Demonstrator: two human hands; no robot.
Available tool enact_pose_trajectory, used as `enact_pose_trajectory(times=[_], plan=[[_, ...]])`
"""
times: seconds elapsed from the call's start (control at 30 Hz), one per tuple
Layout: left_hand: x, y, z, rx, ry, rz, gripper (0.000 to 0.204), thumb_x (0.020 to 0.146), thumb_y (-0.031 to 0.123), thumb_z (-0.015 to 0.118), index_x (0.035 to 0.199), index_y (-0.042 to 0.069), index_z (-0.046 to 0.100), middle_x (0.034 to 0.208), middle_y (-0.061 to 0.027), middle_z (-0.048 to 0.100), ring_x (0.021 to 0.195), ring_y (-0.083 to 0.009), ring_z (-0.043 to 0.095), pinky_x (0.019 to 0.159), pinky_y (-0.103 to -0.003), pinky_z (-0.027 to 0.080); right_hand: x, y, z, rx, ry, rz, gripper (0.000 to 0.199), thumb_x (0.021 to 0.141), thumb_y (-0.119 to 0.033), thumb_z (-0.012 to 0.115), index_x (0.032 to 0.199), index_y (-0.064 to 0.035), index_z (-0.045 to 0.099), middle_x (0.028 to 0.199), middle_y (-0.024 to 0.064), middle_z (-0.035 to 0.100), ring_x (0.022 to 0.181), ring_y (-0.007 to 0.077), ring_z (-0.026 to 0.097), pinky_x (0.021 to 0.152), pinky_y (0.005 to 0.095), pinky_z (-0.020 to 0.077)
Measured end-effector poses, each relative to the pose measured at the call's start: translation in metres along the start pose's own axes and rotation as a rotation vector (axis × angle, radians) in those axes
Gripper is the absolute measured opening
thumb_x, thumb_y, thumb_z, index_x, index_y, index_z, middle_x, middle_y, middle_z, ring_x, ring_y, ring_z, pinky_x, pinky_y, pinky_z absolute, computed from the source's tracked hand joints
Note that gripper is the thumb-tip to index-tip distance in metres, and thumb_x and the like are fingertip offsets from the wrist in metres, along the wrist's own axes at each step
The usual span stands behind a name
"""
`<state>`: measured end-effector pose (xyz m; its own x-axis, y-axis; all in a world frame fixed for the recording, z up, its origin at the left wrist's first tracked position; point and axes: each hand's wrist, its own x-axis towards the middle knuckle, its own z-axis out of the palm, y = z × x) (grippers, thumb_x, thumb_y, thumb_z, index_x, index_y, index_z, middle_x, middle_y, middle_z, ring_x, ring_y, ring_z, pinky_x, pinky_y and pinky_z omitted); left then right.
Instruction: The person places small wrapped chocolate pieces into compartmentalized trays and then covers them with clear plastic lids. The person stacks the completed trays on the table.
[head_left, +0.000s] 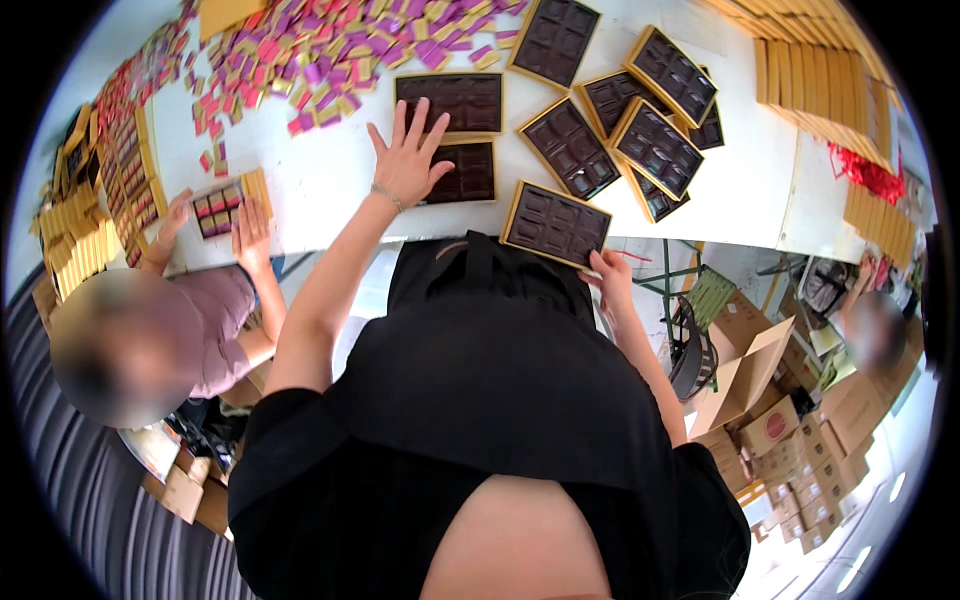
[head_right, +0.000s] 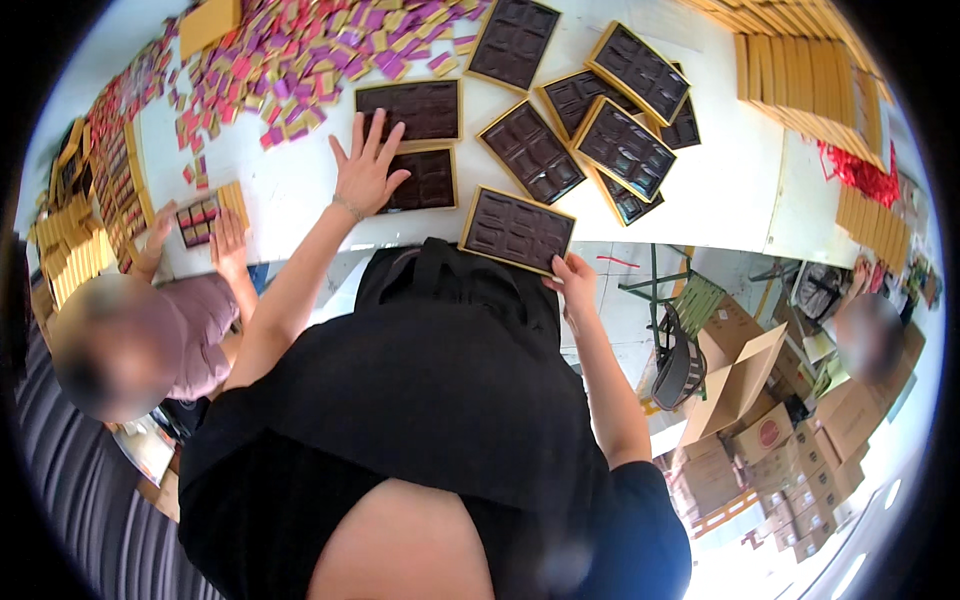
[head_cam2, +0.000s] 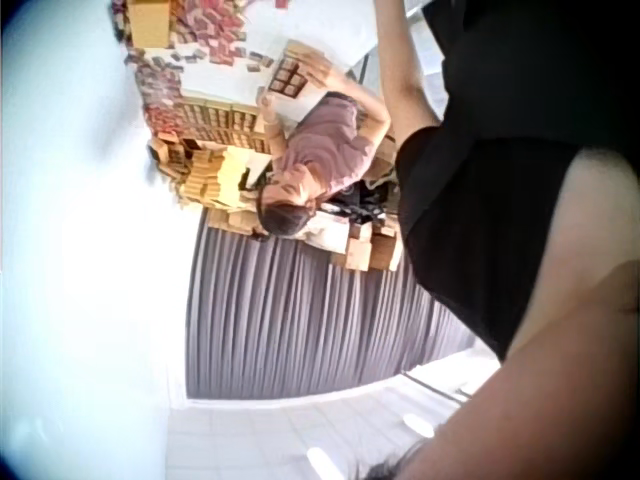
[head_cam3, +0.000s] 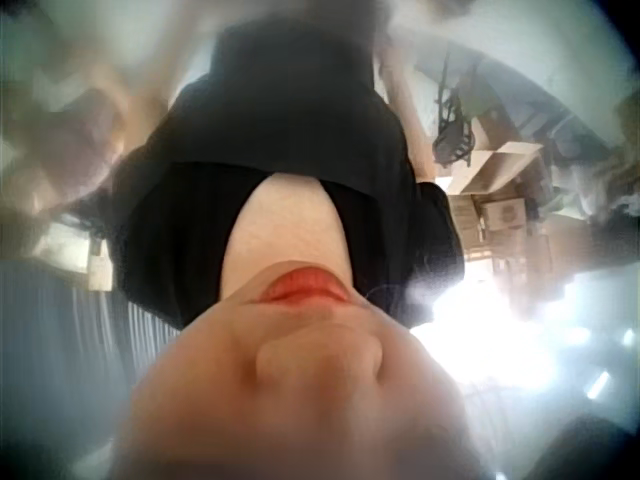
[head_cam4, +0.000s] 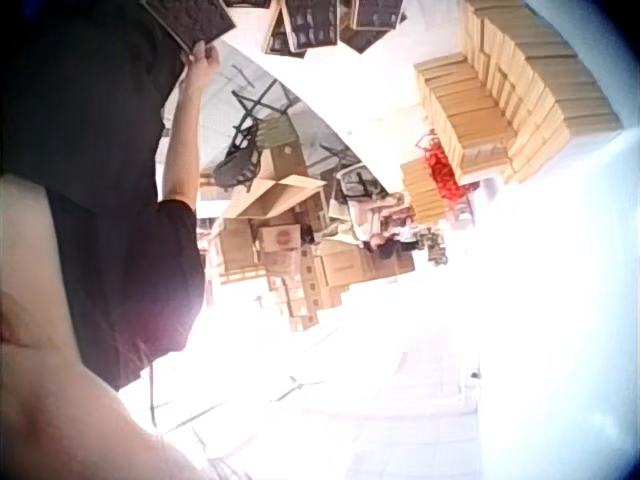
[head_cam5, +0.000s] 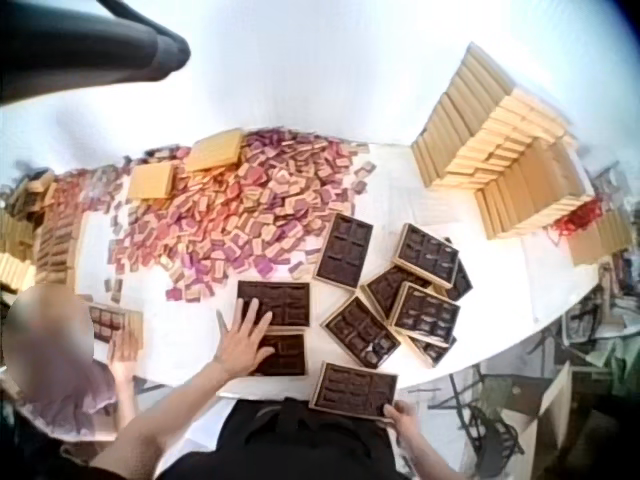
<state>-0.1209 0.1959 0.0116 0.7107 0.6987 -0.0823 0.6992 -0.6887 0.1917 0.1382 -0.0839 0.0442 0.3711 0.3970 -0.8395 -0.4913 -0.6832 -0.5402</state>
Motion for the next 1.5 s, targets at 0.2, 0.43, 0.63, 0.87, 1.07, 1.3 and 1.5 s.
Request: enact_pose_trajectory(times=[0.2, 0.43, 0.63, 0.87, 1.07, 1.3, 1.5], plan=[[0.114, 0.14, -0.021, -0.146, 0.037, 0.417, 0.092, 0.071, 0.052, 0.07, 0.145, 0.018, 0.029, 0.147, -0.0116, 0.032, 0.136, -0.0327, 0.028, 0.099, -0.069, 0.021, 0.005, 0.031, -0.079, 0.163, 0.221, 0.036, 0.023, 0.093, -0.018, 0.056, 0.104, 0.002, 0.059, 0.093, 0.0072, 0.063, 0.083, 0.0166, 0.062, 0.069, 0.0316, 0.0569], [0.217, 0.266, -0.004, 0.148, -0.155, 0.663, 0.099, 0.065, 0.038, 0.078, 0.147, 0.02, 0.025, 0.146, -0.0177, 0.03, 0.136, -0.0324, 0.027, 0.103, -0.068, 0.02, 0.078, 0.02, -0.146, 0.173, 0.525, -0.141, 0.02, 0.091, -0.012, 0.056, 0.096, 0.0071, 0.06, 0.082, 0.0093, 0.063, 0.065, 0.0171, 0.062, 0.058, 0.0295, 0.0565], [0.162, 0.264, -0.021, -0.264, -0.018, 0.323, 0.087, 0.06, 0.034, 0.077, 0.135, 0.01, 0.04, 0.124, -0.0169, 0.044, 0.118, -0.0317, 0.041, 0.094, -0.051, 0.03, 0.148, -0.049, -0.182, 0.045, 0.67, -0.238, 0.03, 0.086, -0.014, 0.063, 0.104, 0.0107, 0.063, 0.086, 0.0126, 0.065, 0.069, 0.0171, 0.062, 0.051, 0.0281, 0.0558], [0.102, 0.338, 0.023, -0.101, -0.486, 0.517, 0.091, 0.061, 0.035, 0.075, 0.14, 0.01, 0.037, 0.129, -0.0187, 0.042, 0.122, -0.0302, 0.038, 0.095, -0.055, 0.03, 0.205, -0.14, -0.251, -0.285, 0.685, -0.325, 0.033, 0.084, -0.018, 0.064, 0.106, 0.0062, 0.064, 0.084, 0.0146, 0.063, 0.078, 0.023, 0.062, 0.067, 0.0355, 0.0577], [0.116, 0.324, 0.06, -0.166, -0.157, 0.434, 0.088, 0.063, 0.033, 0.078, 0.138, 0.008, 0.038, 0.132, -0.0133, 0.042, 0.124, -0.0287, 0.039, 0.1, -0.051, 0.028, 0.184, -0.223, -0.21, -1.322, 0.671, -0.953, 0.067, 0.077, -0.025, 0.072, 0.135, -0.0062, 0.043, 0.139, 0.0221, 0.037, 0.132, 0.0376, 0.031, 0.107, 0.0486, 0.0291], [0.097, 0.292, 0.035, -0.241, -0.268, 0.285, 0.097, 0.062, 0.052, 0.077, 0.14, 0.009, 0.037, 0.134, -0.0141, 0.041, 0.126, -0.029, 0.038, 0.099, -0.053, 0.029, 0.224, -0.31, -0.09, -1.847, 0.16, -1.195, 0.114, 0.06, -0.035, 0.083, 0.149, -0.0215, 0.014, 0.153, 0.0119, 0.018, 0.142, 0.0331, 0.014, 0.102, 0.0681, 0.024], [0.166, 0.26, 0.035, -0.145, 0.06, -0.076, 0.092, 0.07, 0.057, 0.066, 0.142, 0.009, 0.035, 0.15, -0.0216, 0.023, 0.14, -0.0371, 0.018, 0.104, -0.068, 0.013, 0.21, -0.305, -0.094, -1.601, 0.044, -1.4, 0.102, 0.056, -0.024, 0.081, 0.143, -0.0106, 0.031, 0.137, 0.0169, 0.041, 0.125, 0.0348, 0.041, 0.103, 0.0456, 0.0354]])
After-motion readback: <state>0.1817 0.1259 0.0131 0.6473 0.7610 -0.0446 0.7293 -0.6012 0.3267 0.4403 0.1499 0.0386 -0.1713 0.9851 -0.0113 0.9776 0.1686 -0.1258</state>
